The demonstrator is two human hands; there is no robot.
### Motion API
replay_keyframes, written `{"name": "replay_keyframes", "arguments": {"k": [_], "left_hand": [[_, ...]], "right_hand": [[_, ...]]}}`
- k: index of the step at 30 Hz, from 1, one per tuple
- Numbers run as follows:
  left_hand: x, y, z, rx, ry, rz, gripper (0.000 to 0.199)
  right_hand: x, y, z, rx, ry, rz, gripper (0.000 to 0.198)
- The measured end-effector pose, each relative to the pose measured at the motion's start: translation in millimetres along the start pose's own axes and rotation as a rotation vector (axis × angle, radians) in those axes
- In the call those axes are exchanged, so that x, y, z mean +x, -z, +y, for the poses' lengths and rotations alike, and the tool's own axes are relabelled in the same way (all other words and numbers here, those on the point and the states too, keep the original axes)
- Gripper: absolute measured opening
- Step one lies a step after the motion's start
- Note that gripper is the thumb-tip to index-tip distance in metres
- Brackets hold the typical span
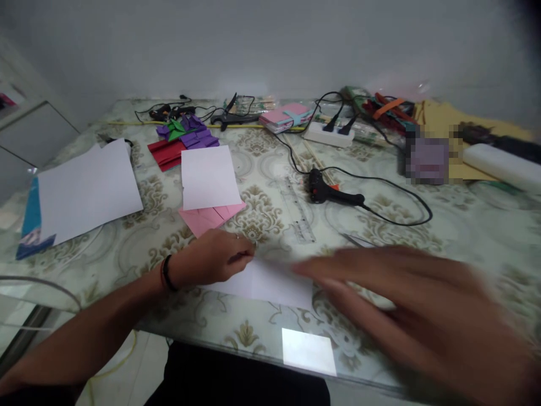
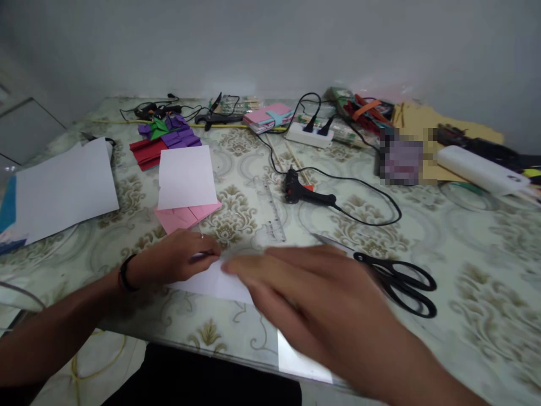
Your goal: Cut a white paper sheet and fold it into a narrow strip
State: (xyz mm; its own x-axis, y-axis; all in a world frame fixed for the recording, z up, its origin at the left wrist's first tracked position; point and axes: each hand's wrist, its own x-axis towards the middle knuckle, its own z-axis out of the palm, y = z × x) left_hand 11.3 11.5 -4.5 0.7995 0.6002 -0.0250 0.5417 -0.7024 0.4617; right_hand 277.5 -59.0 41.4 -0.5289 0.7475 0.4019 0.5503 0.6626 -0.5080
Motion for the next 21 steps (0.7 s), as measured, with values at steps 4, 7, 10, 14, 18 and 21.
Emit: {"name": "replay_keyframes", "arguments": {"k": [4, 7, 10, 14, 18, 21], "left_hand": [[-0.1, -4.0, 3.1, 0.005, -0.019, 0.001, 0.013], [0.5, -6.1, 4.4, 0.013, -0.022, 0.007, 0.013], [0.3, -7.0, 5.9, 0.024, -0.026, -0.003, 0.014], [0.0, -6.9, 8.1, 0.031, -0.034, -0.033, 0.016], [0.1, -2.1, 6.0, -0.001, -0.023, -0.041, 0.014], [-0.5, 6.9, -1.0, -0.062, 0.029, -0.048, 0.014]], "right_hand": [[21.2, -36.3, 23.7, 0.056, -0.063, -0.151, 0.014], [22.3, -54.7, 32.6, 0.162, -0.19, -0.189, 0.011], [20.3, -57.7, 31.2, 0.23, -0.275, -0.203, 0.013], [20.3, -57.3, 28.9, 0.273, -0.285, -0.263, 0.014], [21.0, -58.2, 35.4, 0.339, -0.331, -0.263, 0.012], [19.3, -48.2, 48.7, 0.411, -0.436, -0.295, 0.013]]}}
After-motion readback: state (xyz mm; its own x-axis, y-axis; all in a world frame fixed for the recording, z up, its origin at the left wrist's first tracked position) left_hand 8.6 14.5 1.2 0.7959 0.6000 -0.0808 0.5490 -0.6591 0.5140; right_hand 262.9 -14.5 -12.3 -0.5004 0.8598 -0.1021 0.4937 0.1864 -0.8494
